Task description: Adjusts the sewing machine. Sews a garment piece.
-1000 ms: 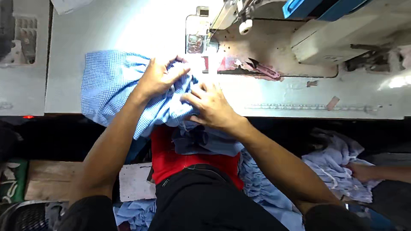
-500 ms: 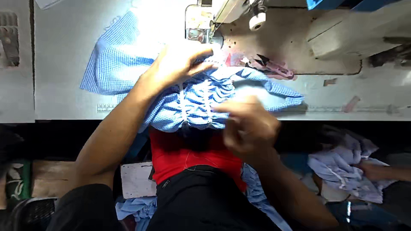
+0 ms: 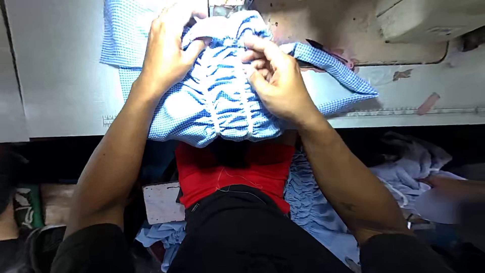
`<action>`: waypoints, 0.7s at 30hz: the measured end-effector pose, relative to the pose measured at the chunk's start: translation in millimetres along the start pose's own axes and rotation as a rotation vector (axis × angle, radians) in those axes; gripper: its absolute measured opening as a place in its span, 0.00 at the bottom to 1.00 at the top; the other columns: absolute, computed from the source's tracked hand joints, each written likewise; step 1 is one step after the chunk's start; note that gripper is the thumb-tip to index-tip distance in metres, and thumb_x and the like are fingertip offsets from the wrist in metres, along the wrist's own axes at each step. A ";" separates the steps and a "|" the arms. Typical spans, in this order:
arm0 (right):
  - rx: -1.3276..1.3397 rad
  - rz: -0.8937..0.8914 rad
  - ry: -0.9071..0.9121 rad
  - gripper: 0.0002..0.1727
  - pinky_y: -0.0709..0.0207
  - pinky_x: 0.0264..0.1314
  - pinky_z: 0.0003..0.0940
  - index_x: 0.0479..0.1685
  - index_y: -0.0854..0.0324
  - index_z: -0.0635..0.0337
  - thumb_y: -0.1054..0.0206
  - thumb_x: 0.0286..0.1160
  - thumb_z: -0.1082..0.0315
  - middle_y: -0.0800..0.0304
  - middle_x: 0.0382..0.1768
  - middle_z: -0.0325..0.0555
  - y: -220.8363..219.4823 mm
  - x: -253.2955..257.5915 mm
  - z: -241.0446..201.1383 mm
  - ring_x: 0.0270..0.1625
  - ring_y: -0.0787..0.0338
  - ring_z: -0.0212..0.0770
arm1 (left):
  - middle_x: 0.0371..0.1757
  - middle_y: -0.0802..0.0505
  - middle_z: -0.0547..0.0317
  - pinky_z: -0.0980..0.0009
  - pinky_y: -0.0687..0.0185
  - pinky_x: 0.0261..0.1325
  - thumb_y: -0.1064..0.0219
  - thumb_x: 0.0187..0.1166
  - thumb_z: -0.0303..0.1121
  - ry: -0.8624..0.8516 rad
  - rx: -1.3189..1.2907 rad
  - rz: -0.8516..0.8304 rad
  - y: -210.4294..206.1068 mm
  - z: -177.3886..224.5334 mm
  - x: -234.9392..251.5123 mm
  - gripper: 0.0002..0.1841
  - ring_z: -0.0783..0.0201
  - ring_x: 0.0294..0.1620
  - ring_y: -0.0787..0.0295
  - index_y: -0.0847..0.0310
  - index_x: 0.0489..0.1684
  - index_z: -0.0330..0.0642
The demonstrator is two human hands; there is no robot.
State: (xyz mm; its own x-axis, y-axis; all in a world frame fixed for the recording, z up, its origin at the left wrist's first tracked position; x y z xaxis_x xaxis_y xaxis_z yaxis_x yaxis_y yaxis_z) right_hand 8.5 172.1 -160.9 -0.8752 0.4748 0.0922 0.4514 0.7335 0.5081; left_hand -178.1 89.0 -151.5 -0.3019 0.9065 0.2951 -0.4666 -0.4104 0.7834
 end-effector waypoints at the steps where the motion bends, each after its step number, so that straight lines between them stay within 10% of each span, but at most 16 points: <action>1: -0.075 -0.002 0.005 0.25 0.14 0.53 0.27 0.79 0.25 0.61 0.40 0.82 0.69 0.12 0.66 0.46 -0.5 -10.8 -6.9 0.52 0.10 0.31 | 0.49 0.06 0.59 0.62 0.25 0.67 0.38 0.86 0.49 0.012 -0.011 -0.003 3.3 1.1 3.6 0.18 0.67 0.57 0.13 0.10 0.52 0.46; 3: -0.281 -0.045 0.009 0.24 0.15 0.48 0.38 0.76 0.22 0.60 0.38 0.80 0.67 0.13 0.61 0.50 -5.2 -40.6 -29.7 0.48 0.11 0.40 | 0.36 0.10 0.65 0.66 0.25 0.52 0.41 0.88 0.53 0.017 -0.003 -0.114 6.1 10.2 16.3 0.20 0.73 0.41 0.16 0.11 0.39 0.48; 7: -0.391 0.065 0.190 0.13 0.19 0.61 0.42 0.56 0.08 0.59 0.35 0.80 0.69 0.07 0.47 0.48 -20.0 -44.6 -75.5 0.55 0.11 0.46 | 0.39 0.13 0.61 0.59 0.26 0.52 0.43 0.82 0.63 -0.009 0.046 -0.386 -12.5 31.3 44.6 0.27 0.67 0.43 0.17 0.14 0.39 0.47; 10: -0.494 0.180 0.217 0.18 0.27 0.75 0.45 0.66 0.12 0.57 0.37 0.82 0.64 0.11 0.62 0.53 -26.7 -10.2 -50.5 0.69 0.16 0.52 | 0.34 0.17 0.67 0.59 0.27 0.44 0.41 0.77 0.68 0.019 0.080 -0.398 -37.2 28.3 63.3 0.28 0.68 0.37 0.20 0.18 0.32 0.52; 14: -0.643 0.136 0.057 0.30 0.29 0.73 0.55 0.82 0.24 0.54 0.37 0.80 0.55 0.23 0.77 0.52 -13.2 -9.8 -20.3 0.76 0.25 0.58 | 0.36 0.09 0.63 0.52 0.17 0.46 0.40 0.76 0.70 0.032 0.002 -0.156 -28.3 16.6 48.3 0.31 0.62 0.40 0.11 0.13 0.49 0.49; 17: -0.663 0.081 -0.012 0.38 0.30 0.72 0.61 0.85 0.30 0.56 0.34 0.76 0.47 0.28 0.83 0.53 -4.1 -21.5 -12.1 0.80 0.29 0.62 | 0.56 0.09 0.57 0.53 0.26 0.71 0.29 0.63 0.70 -0.214 -0.088 -0.226 -36.3 34.0 19.1 0.41 0.58 0.62 0.16 0.17 0.69 0.47; 21: -0.676 0.093 -0.109 0.48 0.27 0.65 0.65 0.88 0.34 0.57 0.32 0.67 0.39 0.27 0.81 0.55 9.1 -21.3 -11.4 0.77 0.27 0.64 | 0.36 0.08 0.64 0.68 0.23 0.56 0.33 0.84 0.45 -0.116 -0.191 -0.116 -31.7 32.7 19.9 0.14 0.71 0.44 0.14 0.08 0.41 0.46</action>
State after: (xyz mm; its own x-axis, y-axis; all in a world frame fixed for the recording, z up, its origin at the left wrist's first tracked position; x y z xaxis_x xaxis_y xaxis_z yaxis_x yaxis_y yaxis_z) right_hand 29.3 163.2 -148.4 -0.7998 0.5931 0.0929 0.2860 0.2402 0.9276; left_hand -142.2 123.3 -152.6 -0.1448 0.9494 0.2785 -0.6444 -0.3041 0.7016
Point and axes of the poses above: each hand's wrist, its own x-axis towards the middle knuckle, its own y-axis out of the back of the hand, z = x × y, the point moved 10 cm from there along x, towards the middle knuckle
